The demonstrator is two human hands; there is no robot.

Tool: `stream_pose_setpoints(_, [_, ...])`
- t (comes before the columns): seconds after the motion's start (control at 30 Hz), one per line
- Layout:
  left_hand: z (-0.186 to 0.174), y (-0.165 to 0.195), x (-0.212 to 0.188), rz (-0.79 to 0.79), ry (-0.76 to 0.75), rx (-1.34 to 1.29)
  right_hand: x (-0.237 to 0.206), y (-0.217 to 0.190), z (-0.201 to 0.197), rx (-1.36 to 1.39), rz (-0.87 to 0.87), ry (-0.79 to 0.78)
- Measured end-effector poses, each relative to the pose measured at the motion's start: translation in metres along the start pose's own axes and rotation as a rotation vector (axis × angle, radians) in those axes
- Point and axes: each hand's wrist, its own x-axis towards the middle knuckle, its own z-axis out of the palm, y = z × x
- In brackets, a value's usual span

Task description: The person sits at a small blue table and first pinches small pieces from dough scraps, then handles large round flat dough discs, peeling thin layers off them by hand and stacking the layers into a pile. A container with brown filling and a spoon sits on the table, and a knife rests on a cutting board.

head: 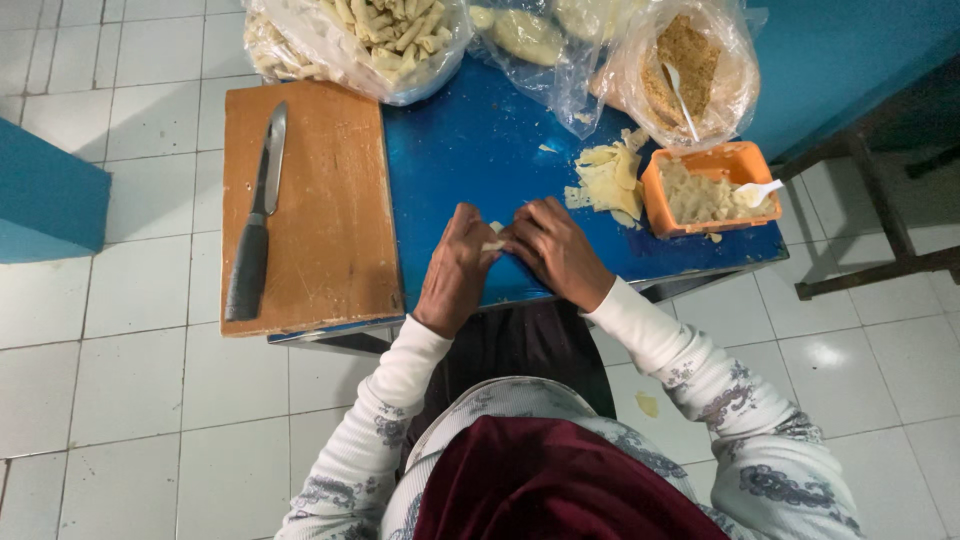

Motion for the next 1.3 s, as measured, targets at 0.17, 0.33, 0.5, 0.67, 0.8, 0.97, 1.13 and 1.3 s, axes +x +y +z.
stream_pose_setpoints(0.17, [0.0, -0.009, 0.004, -0.018, -0.061, -0.062, 0.004, 0.007, -0.002, 0.035, 0.004, -0.043])
stream_pose_setpoints(0.33, [0.004, -0.018, 0.01, -0.134, -0.095, -0.156, 0.003, 0.005, -0.01, 0.124, 0.07, -0.107])
stream_pose_setpoints(0.5, [-0.004, -0.017, 0.016, -0.128, -0.148, -0.118, 0.004, 0.007, -0.012, 0.131, 0.046, -0.088])
stream_pose_setpoints(0.67, [-0.008, -0.012, 0.019, -0.091, -0.151, -0.13, 0.012, 0.017, -0.01, 0.169, 0.157, -0.139])
stream_pose_setpoints(0.8, [-0.005, -0.015, 0.021, -0.105, -0.128, -0.139, 0.011, 0.013, -0.011, 0.139, 0.149, -0.094])
stream_pose_setpoints(0.97, [-0.001, -0.016, 0.022, -0.13, -0.127, -0.104, 0.005, 0.0, -0.016, 0.055, 0.074, -0.044])
stream_pose_setpoints(1.13, [-0.006, -0.011, 0.024, -0.064, -0.117, -0.053, 0.008, -0.001, -0.015, -0.031, 0.008, -0.017])
stream_pose_setpoints(1.3, [-0.006, -0.002, 0.017, -0.024, -0.083, 0.0, 0.008, 0.002, -0.01, -0.047, 0.004, 0.055])
